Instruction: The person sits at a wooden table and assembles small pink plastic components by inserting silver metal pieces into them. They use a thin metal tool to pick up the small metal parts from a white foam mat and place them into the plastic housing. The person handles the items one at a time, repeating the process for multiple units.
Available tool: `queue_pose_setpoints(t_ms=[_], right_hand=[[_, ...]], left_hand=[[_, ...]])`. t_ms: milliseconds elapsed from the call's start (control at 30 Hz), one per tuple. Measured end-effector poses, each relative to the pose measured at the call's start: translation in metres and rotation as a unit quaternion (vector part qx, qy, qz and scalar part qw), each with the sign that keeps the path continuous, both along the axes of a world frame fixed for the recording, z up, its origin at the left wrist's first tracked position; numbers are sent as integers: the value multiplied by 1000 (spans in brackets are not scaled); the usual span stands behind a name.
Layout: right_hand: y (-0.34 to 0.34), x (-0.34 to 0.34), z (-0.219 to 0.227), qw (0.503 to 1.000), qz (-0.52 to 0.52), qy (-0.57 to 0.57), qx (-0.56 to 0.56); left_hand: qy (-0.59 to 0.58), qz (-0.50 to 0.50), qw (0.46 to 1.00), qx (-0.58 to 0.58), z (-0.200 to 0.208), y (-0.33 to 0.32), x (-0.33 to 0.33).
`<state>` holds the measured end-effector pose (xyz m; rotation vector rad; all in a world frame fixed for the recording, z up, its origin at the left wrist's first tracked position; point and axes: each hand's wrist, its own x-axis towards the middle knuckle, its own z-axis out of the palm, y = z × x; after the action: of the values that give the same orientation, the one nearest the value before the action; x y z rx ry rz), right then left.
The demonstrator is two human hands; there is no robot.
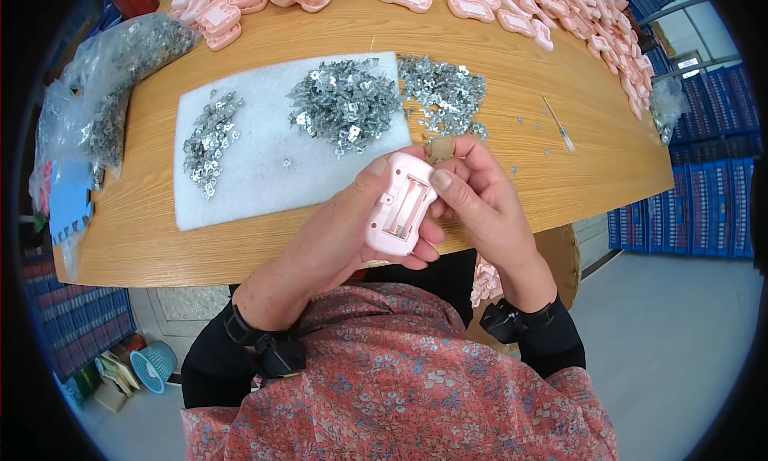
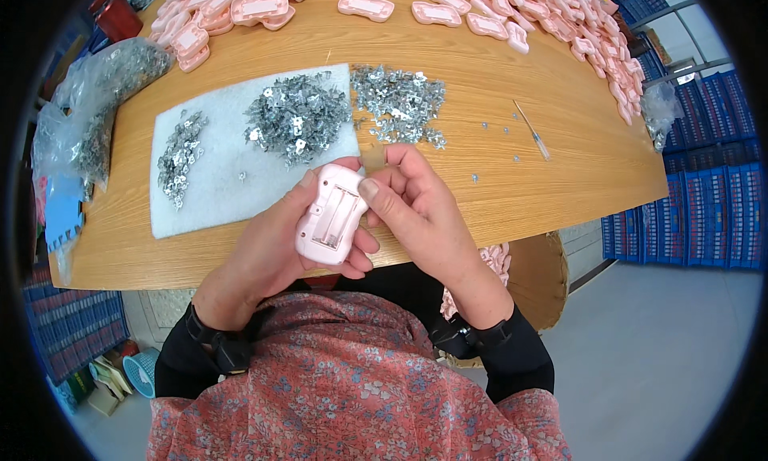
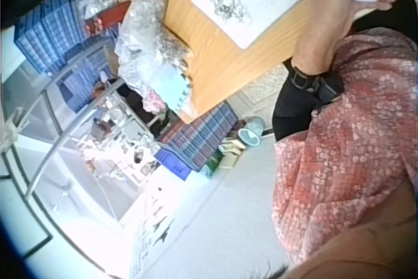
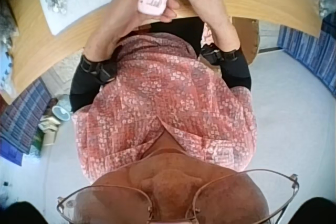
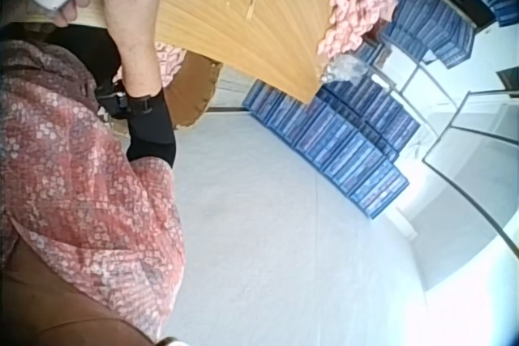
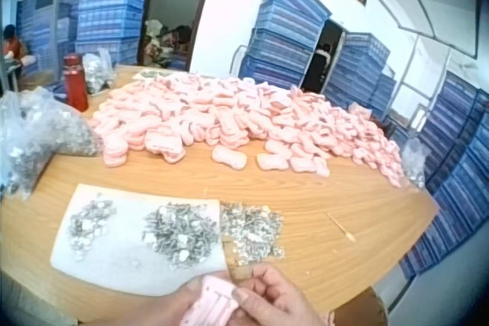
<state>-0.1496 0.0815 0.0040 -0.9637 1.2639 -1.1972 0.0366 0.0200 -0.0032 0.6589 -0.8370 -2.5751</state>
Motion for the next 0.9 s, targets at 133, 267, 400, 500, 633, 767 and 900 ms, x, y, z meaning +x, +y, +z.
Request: queue_pose_setpoints(t_ms=[133, 267, 400, 500, 633, 767, 900], right_hand=[[0, 1, 1, 1000, 23, -16, 7], [4, 5, 1, 999, 36, -14, 13], [7, 10, -4, 999, 31, 6, 5], [8, 16, 3, 1000, 22, -9, -3], [8, 18, 6, 999, 7, 9, -44], [4, 20, -14, 991, -18, 70, -114], [-2, 27, -15, 982, -10, 111, -150]], left_hand=[[-87, 91, 962, -243, -15, 3, 1], [-157, 64, 919, -357, -3, 5, 6], [-219, 36, 822, -524, -1, 4, 6], [-203, 69, 813, -542, -11, 6, 7], [-91, 45, 989, -105, -19, -4, 15], [102, 33, 987, 124, -20, -6, 30], [119, 41, 976, 176, -20, -2, 32]])
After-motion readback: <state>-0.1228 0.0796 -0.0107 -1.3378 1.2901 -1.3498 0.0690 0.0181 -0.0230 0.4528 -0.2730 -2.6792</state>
